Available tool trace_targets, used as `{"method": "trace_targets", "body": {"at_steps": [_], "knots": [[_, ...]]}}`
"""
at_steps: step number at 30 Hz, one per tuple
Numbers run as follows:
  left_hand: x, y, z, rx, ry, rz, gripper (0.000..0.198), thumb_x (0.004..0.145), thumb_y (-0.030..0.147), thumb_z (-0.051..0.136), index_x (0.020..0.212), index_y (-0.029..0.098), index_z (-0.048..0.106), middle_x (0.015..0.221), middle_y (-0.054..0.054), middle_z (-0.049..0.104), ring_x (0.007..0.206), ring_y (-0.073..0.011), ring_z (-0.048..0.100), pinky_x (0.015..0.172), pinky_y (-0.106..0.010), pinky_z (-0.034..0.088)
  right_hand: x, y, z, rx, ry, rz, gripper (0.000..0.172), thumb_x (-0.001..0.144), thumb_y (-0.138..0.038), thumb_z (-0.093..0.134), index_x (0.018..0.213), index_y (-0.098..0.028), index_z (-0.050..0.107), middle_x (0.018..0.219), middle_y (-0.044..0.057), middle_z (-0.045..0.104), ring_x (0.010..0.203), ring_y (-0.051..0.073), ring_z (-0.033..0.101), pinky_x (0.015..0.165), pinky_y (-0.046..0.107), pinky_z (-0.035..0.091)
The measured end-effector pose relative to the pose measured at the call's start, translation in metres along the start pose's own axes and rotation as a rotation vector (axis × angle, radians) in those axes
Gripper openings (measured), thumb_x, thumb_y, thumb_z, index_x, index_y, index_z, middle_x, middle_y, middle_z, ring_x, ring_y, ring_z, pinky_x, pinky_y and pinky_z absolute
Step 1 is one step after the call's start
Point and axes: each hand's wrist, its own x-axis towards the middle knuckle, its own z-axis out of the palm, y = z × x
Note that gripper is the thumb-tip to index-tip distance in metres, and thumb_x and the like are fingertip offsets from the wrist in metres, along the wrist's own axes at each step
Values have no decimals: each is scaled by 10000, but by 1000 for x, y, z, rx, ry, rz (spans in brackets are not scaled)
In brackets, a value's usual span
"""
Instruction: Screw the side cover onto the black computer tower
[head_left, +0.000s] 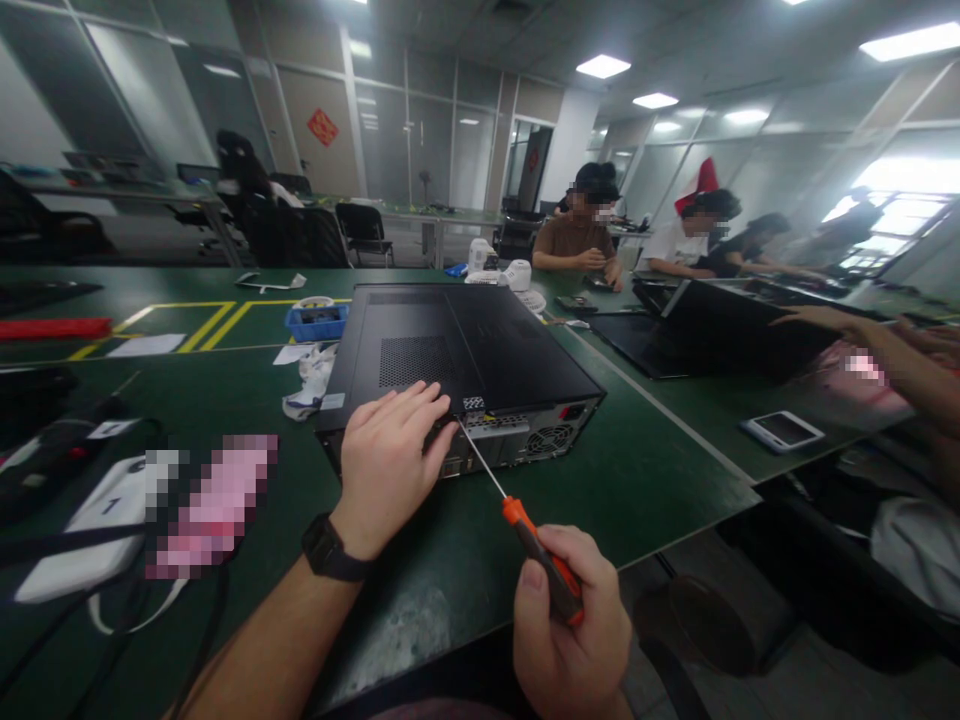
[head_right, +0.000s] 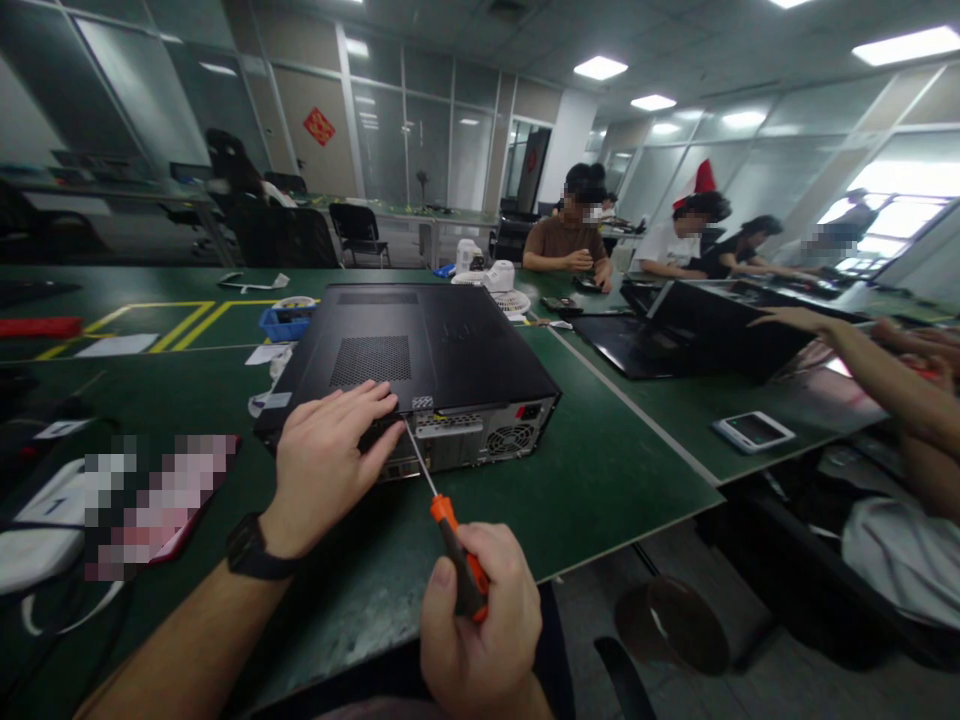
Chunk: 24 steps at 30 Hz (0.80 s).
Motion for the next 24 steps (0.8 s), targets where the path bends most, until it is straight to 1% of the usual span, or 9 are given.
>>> {"method": "trace_targets", "body": {"at_steps": [5,16,20,24], "knots": [[0,1,0,-18,-16,-11,228,991,282,646,1195,229,733,1347,-83,754,1277,-285,705,1068,-492,509,0,0,0,6,-7,-1,222,933,-161,599,1154,-159,608,939,50,692,869,151,714,770,252,616],[0,0,1,-12,-8,-4,213,992,281,650,1187,238,725,1340,-82,758,1261,-280,714,1058,-500,520,-2,2,-1,-15,-15,8,217,941,-171,595,1158,-170,608,944,55,705,855,160,721,751,266,624],[0,1,0,9,-2,2,203,998,282,645,1174,221,725,1328,-87,763,1254,-276,718,1044,-490,526,-2,1,-2,4,-24,6,227,934,-150,595,1160,-172,601,926,47,699,829,152,717,734,262,619],[-1,0,2,9,12,14,214,993,285,660,1181,206,722,1313,-75,773,1251,-257,721,1049,-474,522,1,-1,-2,11,-12,2,219,934,-152,603,1152,-158,607,928,48,694,839,138,710,751,239,608]]}}
